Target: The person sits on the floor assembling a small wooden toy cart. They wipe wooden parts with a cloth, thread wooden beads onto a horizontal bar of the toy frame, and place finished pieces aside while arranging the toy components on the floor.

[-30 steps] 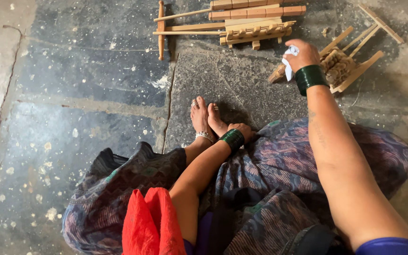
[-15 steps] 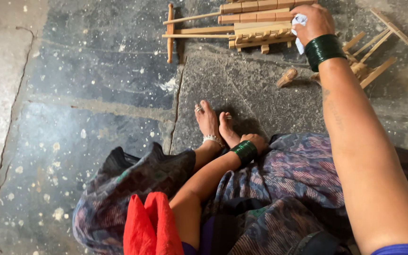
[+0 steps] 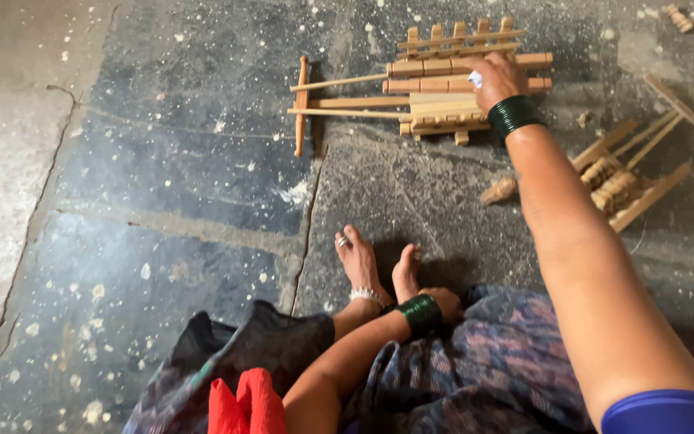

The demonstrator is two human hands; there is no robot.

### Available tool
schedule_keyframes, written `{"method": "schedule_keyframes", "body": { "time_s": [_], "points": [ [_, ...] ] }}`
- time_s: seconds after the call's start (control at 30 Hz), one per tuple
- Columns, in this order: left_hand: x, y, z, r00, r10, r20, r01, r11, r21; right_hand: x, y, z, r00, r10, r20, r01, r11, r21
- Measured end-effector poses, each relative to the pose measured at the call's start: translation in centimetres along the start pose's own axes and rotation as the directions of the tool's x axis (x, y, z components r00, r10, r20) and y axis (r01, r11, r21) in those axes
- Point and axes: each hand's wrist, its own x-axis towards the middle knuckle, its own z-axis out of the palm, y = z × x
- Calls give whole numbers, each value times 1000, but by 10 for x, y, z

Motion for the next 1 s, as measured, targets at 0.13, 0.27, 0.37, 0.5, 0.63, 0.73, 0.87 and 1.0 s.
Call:
{"method": "schedule_keyframes", "body": {
  "time_s": [0.13,0.27,0.37,0.5,0.63,0.73,0.87,1.0],
  "points": [
    [9,-7,19,998,43,49,-43,999,-5,16,5,25,996,-10,92,15,998,-55],
    [22,-18,32,992,86,90,-80,994,-74,30,8,49,976,39,216,-19,996,-90],
    [34,-29,33,950,301,87,-277,937,-214,33,12,66,963,94,254,-76,994,-83],
    [47,-31,36,921,388,44,-363,893,-265,37,14,83,926,148,346,-115,987,-114],
    [55,-27,45,952,301,50,-269,905,-331,41,20,93,892,199,405,-149,977,-152],
    [56,-23,52,963,269,30,-244,911,-333,42,20,96,889,234,395,-190,971,-148],
    [55,-19,55,968,249,-24,-244,914,-324,39,18,98,746,370,553,-240,925,-295],
    [54,-15,50,978,206,-16,-201,931,-304,30,17,97,782,307,543,-188,946,-264]
  ]
}}
